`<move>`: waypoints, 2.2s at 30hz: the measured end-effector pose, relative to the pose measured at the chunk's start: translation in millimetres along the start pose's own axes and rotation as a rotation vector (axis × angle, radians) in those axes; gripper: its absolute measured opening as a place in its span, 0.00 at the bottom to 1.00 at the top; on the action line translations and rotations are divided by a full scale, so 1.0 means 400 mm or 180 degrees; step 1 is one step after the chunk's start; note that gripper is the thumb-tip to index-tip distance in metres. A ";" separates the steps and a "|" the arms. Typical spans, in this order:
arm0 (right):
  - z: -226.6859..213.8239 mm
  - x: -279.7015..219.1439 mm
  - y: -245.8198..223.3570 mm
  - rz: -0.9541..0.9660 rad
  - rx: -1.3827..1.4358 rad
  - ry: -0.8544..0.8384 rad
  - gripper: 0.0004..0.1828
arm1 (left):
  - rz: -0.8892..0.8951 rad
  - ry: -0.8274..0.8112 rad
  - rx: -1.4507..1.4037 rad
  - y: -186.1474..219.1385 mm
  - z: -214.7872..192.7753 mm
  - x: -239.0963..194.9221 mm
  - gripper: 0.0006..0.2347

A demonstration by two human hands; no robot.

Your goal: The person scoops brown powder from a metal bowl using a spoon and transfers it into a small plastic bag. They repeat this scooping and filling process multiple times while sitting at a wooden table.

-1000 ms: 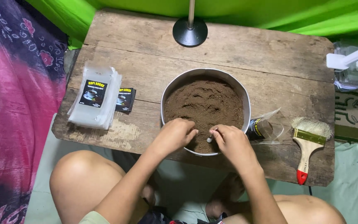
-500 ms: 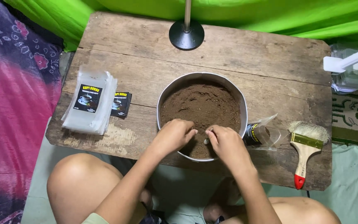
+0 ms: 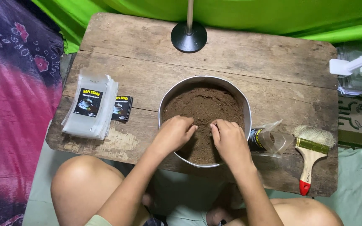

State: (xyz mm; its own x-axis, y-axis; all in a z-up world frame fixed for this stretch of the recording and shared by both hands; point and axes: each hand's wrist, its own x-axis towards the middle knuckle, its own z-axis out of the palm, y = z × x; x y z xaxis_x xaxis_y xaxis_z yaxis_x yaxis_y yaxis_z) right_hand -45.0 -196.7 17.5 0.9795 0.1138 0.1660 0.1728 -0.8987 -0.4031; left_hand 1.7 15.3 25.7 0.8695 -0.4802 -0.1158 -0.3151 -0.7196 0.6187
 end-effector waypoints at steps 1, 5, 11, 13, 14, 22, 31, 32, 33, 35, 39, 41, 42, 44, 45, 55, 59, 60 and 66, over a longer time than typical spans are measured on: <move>-0.001 0.010 -0.007 0.0003 0.0002 -0.0009 0.07 | -0.0005 -0.0006 -0.0004 0.009 0.002 0.007 0.09; -0.011 0.036 -0.019 -0.0185 0.0163 0.0490 0.06 | 0.0195 0.0593 -0.0334 0.015 0.004 0.028 0.08; -0.024 0.051 -0.015 -0.0329 -0.0233 0.1015 0.07 | 0.0209 0.1288 0.0017 -0.083 0.003 0.065 0.07; 0.005 0.047 0.008 -0.0303 -0.0426 0.1066 0.07 | 0.0116 0.1349 0.0218 -0.105 0.043 0.073 0.07; 0.021 0.043 0.019 -0.0238 -0.0516 0.1040 0.07 | 0.0065 0.1167 0.0175 -0.117 0.082 0.082 0.07; 0.081 0.030 0.043 -0.0045 -0.0289 0.0694 0.08 | 0.0646 0.1003 0.0171 0.002 0.042 0.012 0.05; 0.005 0.014 -0.030 0.0078 0.0368 0.0370 0.10 | 0.0268 0.1314 0.0241 -0.110 0.062 0.077 0.08; -0.004 0.019 -0.030 0.0076 0.0319 0.0453 0.11 | 0.0312 0.1162 0.0179 -0.105 0.088 0.082 0.07; -0.012 0.025 -0.030 0.0070 0.0273 0.0533 0.12 | 0.0350 0.1011 0.0121 -0.101 0.113 0.086 0.06; -0.015 0.027 -0.012 0.0049 0.0177 0.0576 0.11 | 0.0422 0.0896 0.0090 -0.009 0.059 0.045 0.06; -0.008 0.031 0.002 0.0022 0.0027 0.0643 0.11 | 0.0525 0.0792 -0.0117 0.049 0.000 0.004 0.05; -0.004 0.042 0.006 -0.0016 -0.0005 0.0679 0.11 | 0.0498 0.0934 -0.0122 -0.001 0.005 0.029 0.05; -0.001 0.046 0.008 -0.0058 -0.0039 0.0722 0.12 | 0.0476 0.1083 -0.0126 -0.027 0.008 0.041 0.05; 0.025 0.059 0.028 -0.0007 0.0008 0.0671 0.12 | 0.0429 0.1222 -0.0070 -0.046 -0.004 0.060 0.06; 0.037 0.067 0.038 0.0031 0.0052 0.0638 0.13 | 0.0393 0.1379 -0.0007 -0.055 -0.012 0.071 0.06; 0.111 0.082 0.082 0.0104 0.0171 0.0378 0.12 | 0.0391 0.1203 0.0325 -0.071 0.083 0.130 0.07; 0.084 0.060 0.076 -0.0064 0.0272 0.0370 0.12 | 0.0481 0.1055 0.0180 -0.069 0.083 0.103 0.07; 0.076 0.053 0.073 -0.0089 0.0288 0.0358 0.11 | 0.0504 0.1022 0.0103 -0.060 0.071 0.089 0.07; 0.033 0.007 0.037 -0.0237 0.0276 0.0386 0.10 | 0.0685 0.1118 -0.0013 -0.039 0.061 0.022 0.08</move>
State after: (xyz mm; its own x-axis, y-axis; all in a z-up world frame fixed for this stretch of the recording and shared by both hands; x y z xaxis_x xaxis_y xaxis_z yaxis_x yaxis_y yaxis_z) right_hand -38.4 -204.1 0.2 0.9449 0.1221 0.3037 0.2578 -0.8493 -0.4607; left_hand 5.0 10.2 -4.0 0.8612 -0.4186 0.2884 -0.5029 -0.6191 0.6031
